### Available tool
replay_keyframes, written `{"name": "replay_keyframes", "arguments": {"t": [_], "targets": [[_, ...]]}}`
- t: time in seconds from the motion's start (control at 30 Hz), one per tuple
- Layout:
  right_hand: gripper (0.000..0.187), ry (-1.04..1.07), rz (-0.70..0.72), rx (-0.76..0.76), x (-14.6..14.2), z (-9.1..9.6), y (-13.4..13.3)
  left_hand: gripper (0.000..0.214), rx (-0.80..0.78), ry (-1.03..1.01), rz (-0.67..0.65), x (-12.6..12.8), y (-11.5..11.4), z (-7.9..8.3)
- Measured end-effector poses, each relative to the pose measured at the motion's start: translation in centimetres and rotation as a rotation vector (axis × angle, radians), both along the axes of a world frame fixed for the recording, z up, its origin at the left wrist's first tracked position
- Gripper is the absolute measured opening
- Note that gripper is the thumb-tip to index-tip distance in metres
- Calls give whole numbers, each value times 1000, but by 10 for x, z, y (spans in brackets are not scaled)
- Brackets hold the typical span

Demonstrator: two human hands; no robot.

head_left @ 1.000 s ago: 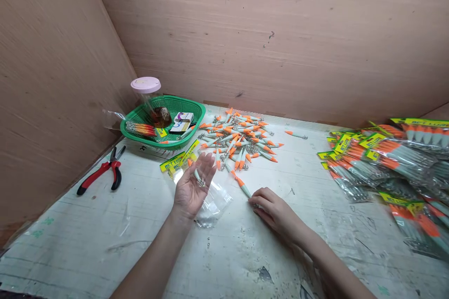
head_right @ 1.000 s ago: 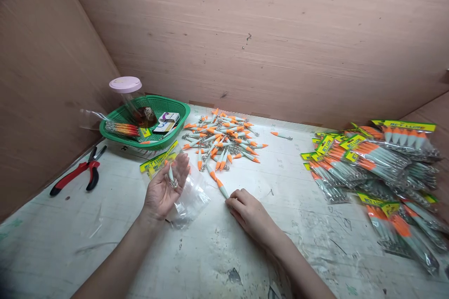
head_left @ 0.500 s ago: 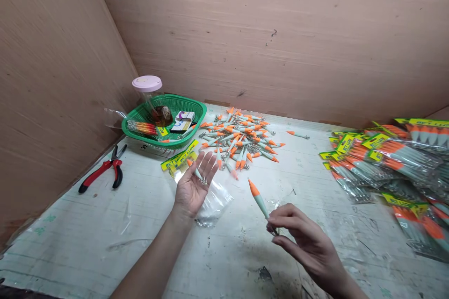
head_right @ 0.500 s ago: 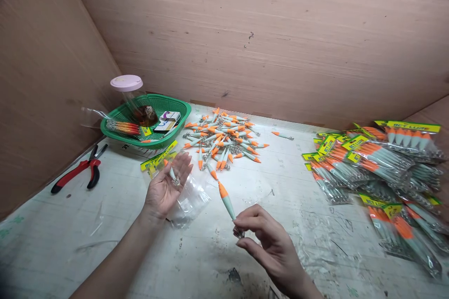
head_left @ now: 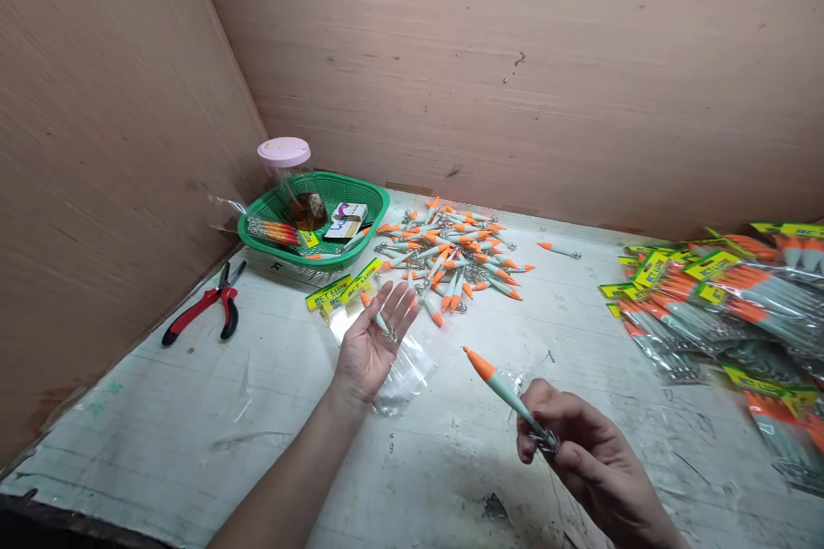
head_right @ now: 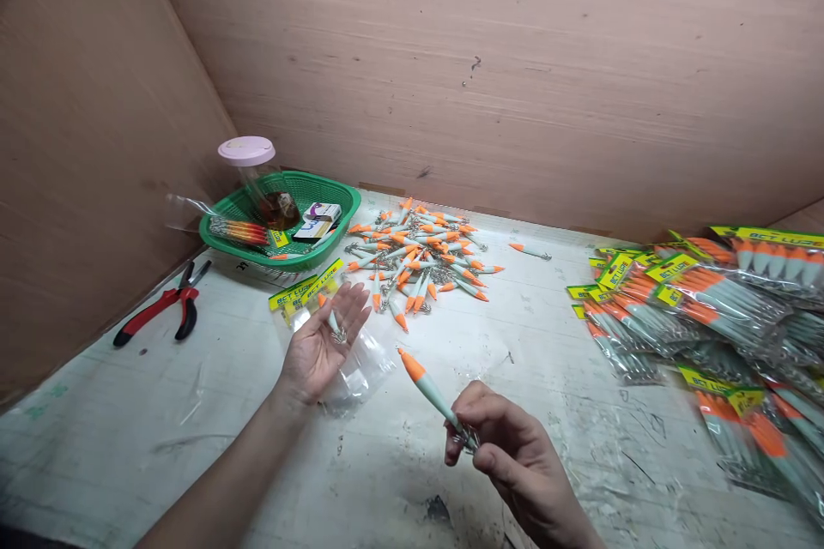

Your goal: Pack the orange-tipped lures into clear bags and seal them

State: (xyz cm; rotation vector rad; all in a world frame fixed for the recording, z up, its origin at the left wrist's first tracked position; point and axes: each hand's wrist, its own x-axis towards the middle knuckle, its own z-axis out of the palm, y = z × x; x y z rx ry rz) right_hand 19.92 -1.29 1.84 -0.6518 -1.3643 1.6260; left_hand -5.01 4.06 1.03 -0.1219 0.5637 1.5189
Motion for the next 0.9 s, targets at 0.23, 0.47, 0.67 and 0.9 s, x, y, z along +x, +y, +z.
{"name": "replay_keyframes", "arguments": {"t": [0.23, 0.47, 0.67, 0.9], "targets": [[24, -460, 75, 422, -14, 15, 0, 39, 3, 47, -59, 5, -2, -1], [28, -971, -142, 1084, -62, 24, 5, 37, 20, 129, -198, 21, -11, -3], [21, -896, -362, 1174, -74, 9, 16, 46, 45, 68, -245, 28, -16, -2], [25, -786, -402, 1126, -84, 4, 22, 42, 56, 11, -269, 32, -18, -6]]}}
